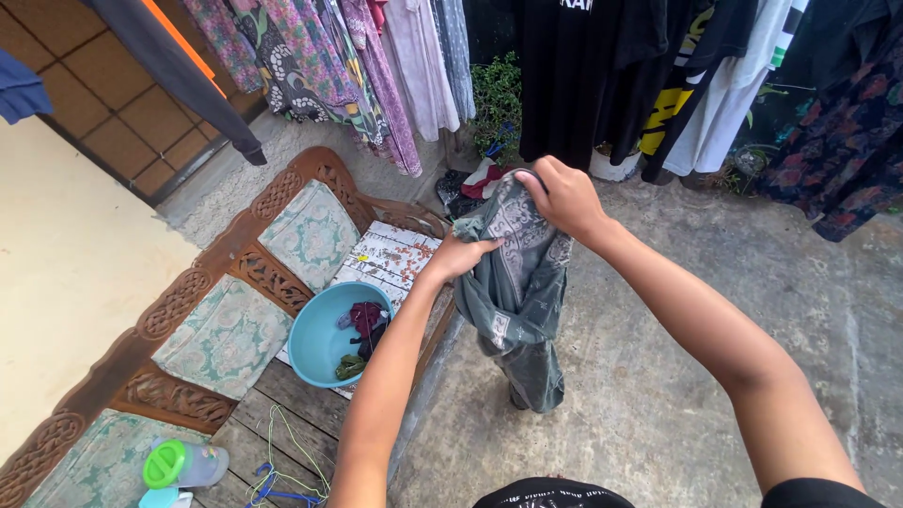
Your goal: Hang clothes on a clothesline using hangers.
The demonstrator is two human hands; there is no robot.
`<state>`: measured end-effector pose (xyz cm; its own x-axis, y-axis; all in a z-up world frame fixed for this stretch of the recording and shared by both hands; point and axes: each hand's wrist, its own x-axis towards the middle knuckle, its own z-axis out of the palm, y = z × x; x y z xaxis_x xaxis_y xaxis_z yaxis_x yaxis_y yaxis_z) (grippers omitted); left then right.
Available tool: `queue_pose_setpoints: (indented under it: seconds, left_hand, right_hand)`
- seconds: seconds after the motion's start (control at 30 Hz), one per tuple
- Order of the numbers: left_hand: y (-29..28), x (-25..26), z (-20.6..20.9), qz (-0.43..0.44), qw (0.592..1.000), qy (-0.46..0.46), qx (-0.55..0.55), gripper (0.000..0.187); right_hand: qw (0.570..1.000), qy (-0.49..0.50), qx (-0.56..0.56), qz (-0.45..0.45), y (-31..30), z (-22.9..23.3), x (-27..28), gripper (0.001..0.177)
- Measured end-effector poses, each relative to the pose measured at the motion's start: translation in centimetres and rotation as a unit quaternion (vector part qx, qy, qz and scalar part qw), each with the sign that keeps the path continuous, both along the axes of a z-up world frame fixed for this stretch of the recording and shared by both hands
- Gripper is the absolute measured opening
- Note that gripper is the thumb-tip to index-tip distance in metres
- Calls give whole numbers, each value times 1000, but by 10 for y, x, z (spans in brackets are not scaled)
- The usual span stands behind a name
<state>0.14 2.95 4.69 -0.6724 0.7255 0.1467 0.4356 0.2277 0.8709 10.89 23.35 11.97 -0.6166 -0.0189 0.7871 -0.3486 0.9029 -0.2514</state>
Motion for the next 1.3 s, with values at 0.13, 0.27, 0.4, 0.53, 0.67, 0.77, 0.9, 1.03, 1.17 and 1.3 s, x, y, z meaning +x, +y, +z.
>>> queue_pose_setpoints:
  seconds: [0.13, 0.27, 0.4, 0.53, 0.67, 0.77, 0.9, 1.03, 1.17, 1.3]
  left_hand:
    - [14, 5, -2, 58, 993, -104, 23, 38]
    - [23, -3, -18, 82, 962, -198, 167, 36]
    - [21, -6, -22, 95, 940, -204, 255, 32]
    - [10, -7, -26, 98, 906, -254, 323, 28]
    - [-3, -4, -23, 74, 858, -345, 373, 29]
    - [-21, 5, -9, 83, 831, -391, 386, 25]
    - [-58, -7, -27, 22, 900, -288, 326, 31]
    - [-86, -41, -98, 124, 979, -105, 120, 59]
    - [-108, -33, -129, 215, 963, -132, -90, 61]
    - [-89, -12, -133, 238, 905, -272, -222, 77]
  right_hand:
    - [995, 35, -53, -79, 3, -38, -2, 24]
    - [958, 246, 71, -127, -49, -58, 30, 28]
    - [978, -116, -149, 87, -44, -192, 1, 21]
    - [874, -395, -230, 162, -30, -274, -34, 40]
    - [813, -469, -176, 296, -25, -364, -57, 55]
    - [754, -465, -266, 379, -46, -402, -70, 60]
    - [822, -373, -238, 358, -58, -356, -63, 52]
    - [900, -368, -110, 208, -49, -303, -74, 46]
    - [893, -397, -198, 74, -46, -254, -79, 42]
    - [806, -381, -449, 61, -57, -210, -85, 29]
